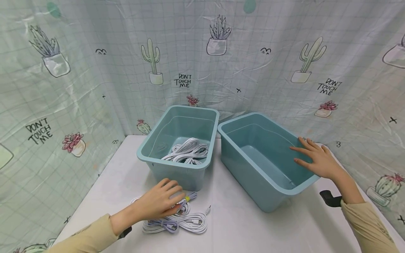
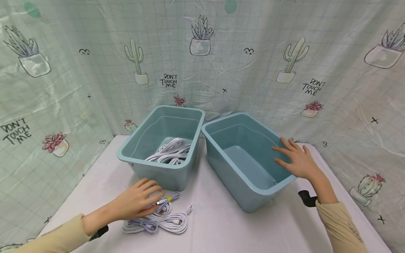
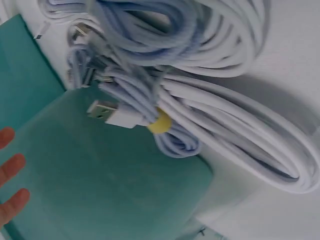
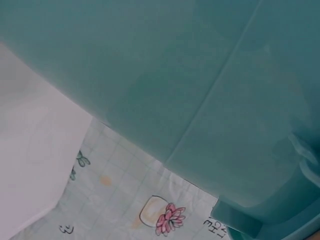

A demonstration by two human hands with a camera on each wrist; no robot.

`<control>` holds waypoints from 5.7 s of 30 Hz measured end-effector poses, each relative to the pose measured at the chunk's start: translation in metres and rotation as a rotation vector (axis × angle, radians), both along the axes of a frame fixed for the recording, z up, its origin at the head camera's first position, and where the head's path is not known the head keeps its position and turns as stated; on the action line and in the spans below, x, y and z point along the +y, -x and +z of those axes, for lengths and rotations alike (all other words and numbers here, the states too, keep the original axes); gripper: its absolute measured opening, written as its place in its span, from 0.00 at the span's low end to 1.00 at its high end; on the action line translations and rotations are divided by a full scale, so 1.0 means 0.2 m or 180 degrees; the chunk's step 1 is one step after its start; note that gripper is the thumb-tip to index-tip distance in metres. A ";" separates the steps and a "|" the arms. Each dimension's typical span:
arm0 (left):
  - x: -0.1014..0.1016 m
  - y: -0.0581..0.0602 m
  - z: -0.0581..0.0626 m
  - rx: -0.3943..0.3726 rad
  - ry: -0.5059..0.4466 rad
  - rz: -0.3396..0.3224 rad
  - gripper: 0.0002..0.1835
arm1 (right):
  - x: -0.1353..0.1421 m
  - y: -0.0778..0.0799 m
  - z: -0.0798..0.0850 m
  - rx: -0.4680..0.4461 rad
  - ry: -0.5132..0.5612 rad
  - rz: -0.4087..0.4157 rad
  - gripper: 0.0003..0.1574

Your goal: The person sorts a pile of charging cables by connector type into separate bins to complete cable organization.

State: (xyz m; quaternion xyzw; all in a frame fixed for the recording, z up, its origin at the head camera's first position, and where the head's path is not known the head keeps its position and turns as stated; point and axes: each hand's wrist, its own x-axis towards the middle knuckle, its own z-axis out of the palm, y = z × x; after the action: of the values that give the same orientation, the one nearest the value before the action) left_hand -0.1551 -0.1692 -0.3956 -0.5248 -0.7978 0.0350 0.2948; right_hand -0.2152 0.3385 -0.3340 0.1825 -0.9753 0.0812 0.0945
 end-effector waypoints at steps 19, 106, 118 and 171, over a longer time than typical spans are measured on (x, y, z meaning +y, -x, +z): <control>0.00 -0.02 -0.23 -0.0150 0.0478 -0.0081 0.16 | 0.00 0.00 0.00 0.0033 0.0020 0.0002 0.32; 0.24 -0.13 0.01 0.0032 -0.0419 -0.0259 0.23 | 0.00 0.00 0.00 0.0013 0.0104 -0.0008 0.32; 0.25 -0.13 0.12 0.0151 -0.0588 -0.0241 0.21 | 0.00 0.01 0.00 0.0000 0.0134 -0.0033 0.32; 0.31 0.28 0.88 0.0181 -0.1379 0.1207 0.16 | -0.01 0.00 0.01 -0.0018 0.0125 0.0006 0.31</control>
State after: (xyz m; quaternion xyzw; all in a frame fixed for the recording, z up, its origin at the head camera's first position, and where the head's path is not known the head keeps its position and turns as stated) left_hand -0.2118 -0.1080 -0.2191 -0.2899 -0.8620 -0.0671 0.4105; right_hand -0.2155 0.3375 -0.3318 0.1813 -0.9736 0.1010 0.0952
